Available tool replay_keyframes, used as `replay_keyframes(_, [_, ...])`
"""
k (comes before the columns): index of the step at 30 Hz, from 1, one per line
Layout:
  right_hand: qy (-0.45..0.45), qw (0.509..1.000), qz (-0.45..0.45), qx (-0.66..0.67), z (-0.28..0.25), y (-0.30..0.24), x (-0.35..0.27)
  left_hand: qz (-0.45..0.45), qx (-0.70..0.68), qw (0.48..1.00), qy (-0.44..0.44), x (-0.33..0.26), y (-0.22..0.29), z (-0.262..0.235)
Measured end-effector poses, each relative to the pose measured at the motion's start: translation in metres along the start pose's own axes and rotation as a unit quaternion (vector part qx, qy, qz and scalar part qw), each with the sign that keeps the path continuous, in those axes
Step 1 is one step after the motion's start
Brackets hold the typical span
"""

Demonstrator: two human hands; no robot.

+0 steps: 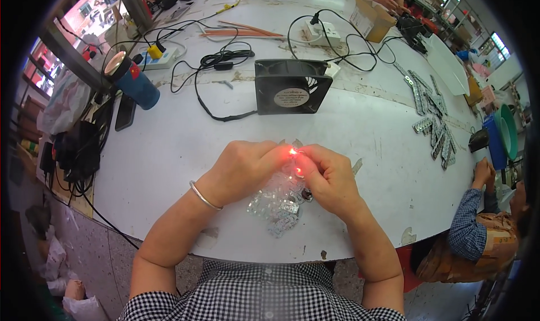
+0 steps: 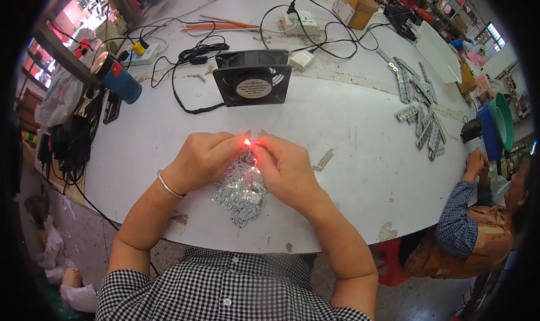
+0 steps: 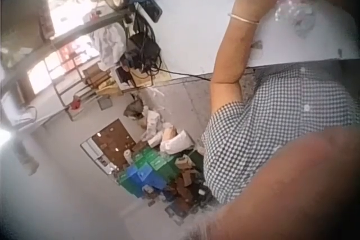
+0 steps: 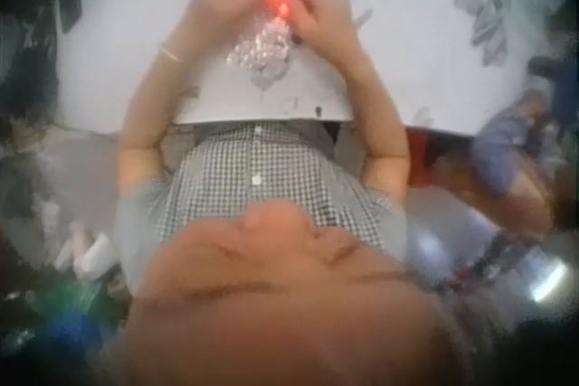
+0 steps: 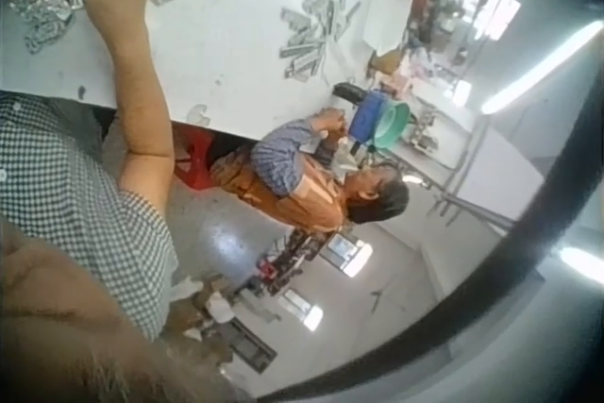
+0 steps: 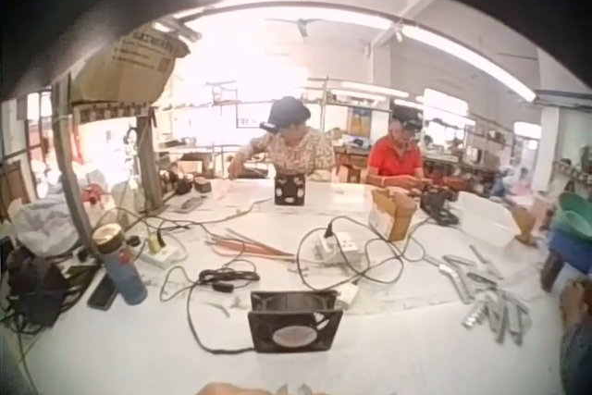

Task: Inspecting and testing small electronic LED modules by pulling them from a bag and checking for light.

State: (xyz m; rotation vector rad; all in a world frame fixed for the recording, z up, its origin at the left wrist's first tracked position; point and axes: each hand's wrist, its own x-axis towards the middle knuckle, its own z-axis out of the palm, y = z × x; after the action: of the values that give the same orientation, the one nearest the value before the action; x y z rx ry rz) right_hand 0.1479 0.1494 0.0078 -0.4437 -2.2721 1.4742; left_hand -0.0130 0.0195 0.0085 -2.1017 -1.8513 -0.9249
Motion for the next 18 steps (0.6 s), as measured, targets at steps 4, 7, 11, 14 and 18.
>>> replay_keyframes(4, [0.006, 1.0, -0.027, 0.0, 0.0, 0.002, -0.001, 0.008, -0.006, 1.0, 0.012, 0.001, 0.001, 0.001])
replay_keyframes(7, [0.016, 1.0, -0.02, -0.007, 0.001, 0.003, 0.0, -0.002, -0.015, 1.0, 0.017, 0.001, 0.002, 0.003])
replay_keyframes(11, [0.047, 0.999, -0.007, 0.006, 0.001, -0.002, -0.003, -0.044, -0.037, 0.996, 0.07, 0.003, 0.011, 0.005])
replay_keyframes(14, [0.071, 0.997, -0.009, 0.029, 0.001, -0.001, 0.0, -0.052, -0.049, 0.995, 0.072, 0.006, 0.013, 0.006])
replay_keyframes(18, [0.067, 0.992, 0.033, 0.102, 0.001, -0.008, 0.0, -0.024, -0.038, 0.996, 0.081, 0.004, 0.016, 0.009])
